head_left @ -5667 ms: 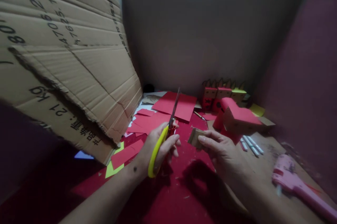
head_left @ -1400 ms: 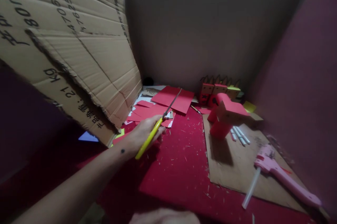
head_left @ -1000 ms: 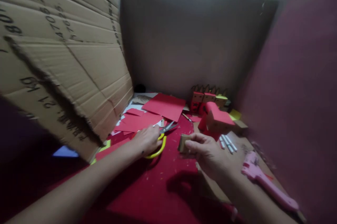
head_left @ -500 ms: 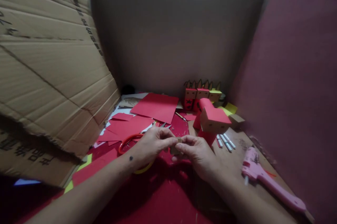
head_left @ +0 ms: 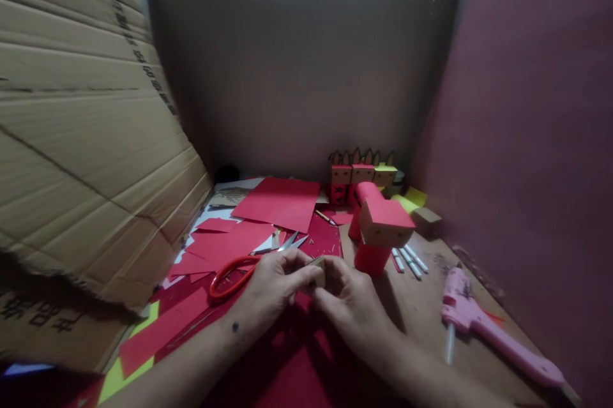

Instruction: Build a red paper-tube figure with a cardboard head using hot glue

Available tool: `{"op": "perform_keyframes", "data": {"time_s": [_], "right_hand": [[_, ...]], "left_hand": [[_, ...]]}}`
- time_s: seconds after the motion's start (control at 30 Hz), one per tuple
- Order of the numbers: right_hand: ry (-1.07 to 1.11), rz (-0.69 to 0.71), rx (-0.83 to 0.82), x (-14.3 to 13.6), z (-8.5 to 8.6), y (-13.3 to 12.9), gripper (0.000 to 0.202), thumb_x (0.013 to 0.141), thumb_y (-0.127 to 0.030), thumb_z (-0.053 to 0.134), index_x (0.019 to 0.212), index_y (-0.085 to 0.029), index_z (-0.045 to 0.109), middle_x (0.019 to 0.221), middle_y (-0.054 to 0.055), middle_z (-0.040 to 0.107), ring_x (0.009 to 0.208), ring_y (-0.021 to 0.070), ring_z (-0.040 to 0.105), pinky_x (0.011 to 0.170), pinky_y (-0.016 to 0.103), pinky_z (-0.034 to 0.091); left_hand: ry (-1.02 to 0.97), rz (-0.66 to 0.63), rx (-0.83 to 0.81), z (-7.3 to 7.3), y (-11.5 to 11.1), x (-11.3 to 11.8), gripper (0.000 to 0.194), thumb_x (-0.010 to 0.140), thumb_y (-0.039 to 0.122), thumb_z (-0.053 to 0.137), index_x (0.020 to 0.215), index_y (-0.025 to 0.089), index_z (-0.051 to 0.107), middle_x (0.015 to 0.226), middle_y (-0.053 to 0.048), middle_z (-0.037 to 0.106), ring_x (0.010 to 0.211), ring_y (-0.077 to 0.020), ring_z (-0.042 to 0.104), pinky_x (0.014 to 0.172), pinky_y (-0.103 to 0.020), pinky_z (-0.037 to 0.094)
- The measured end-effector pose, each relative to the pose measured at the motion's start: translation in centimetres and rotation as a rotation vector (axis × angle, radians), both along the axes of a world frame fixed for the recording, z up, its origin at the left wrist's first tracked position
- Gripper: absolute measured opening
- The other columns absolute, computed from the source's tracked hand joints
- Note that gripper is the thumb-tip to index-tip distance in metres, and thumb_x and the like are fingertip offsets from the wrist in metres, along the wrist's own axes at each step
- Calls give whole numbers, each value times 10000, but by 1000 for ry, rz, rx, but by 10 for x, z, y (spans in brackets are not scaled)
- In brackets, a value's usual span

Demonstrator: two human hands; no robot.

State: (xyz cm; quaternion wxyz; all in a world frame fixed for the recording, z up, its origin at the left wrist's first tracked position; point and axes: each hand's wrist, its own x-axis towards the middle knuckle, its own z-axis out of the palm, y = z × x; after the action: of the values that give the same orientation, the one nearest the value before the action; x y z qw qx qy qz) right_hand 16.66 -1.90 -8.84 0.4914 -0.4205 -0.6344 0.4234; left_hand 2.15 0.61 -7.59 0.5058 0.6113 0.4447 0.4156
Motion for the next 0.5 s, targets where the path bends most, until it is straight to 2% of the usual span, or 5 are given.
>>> {"op": "perform_keyframes", "data": {"time_s": [0.1,0.23,0.37,0.5], "right_hand": [[142,131,-51,2,3,1,30,787,-175,593,804,-191,611,746,-1,608,691,142,553,642,268,442],[252,188,-106,3,6,2,25,785,-206,622,769,-189,630,687,-18,588,681,143,575,642,259,450],[330,272,-200,4,9,4,191,772,-304,663,928,-196,678,702,-4,656,606,140,614,620,261,478],[398,243,-313,8,10,4,313,736,-264,690,1035,-170,669,784,28,704,561,120,640,631,251,485]], "left_hand": [[-75,-76,-36,-1,3,-5,213,692,307,704,783,135,618,642,12,604,521,-87,501,460,-191,354],[-81,-157,-33,1,4,-8,173,716,242,675,840,134,620,673,1,629,555,-104,551,488,-203,389],[-77,-130,-42,3,4,-7,181,732,271,663,837,129,623,674,1,620,532,-89,519,474,-199,371],[-95,-58,-53,8,2,-7,173,698,273,670,785,138,607,688,14,601,565,-89,506,514,-211,381]]}}
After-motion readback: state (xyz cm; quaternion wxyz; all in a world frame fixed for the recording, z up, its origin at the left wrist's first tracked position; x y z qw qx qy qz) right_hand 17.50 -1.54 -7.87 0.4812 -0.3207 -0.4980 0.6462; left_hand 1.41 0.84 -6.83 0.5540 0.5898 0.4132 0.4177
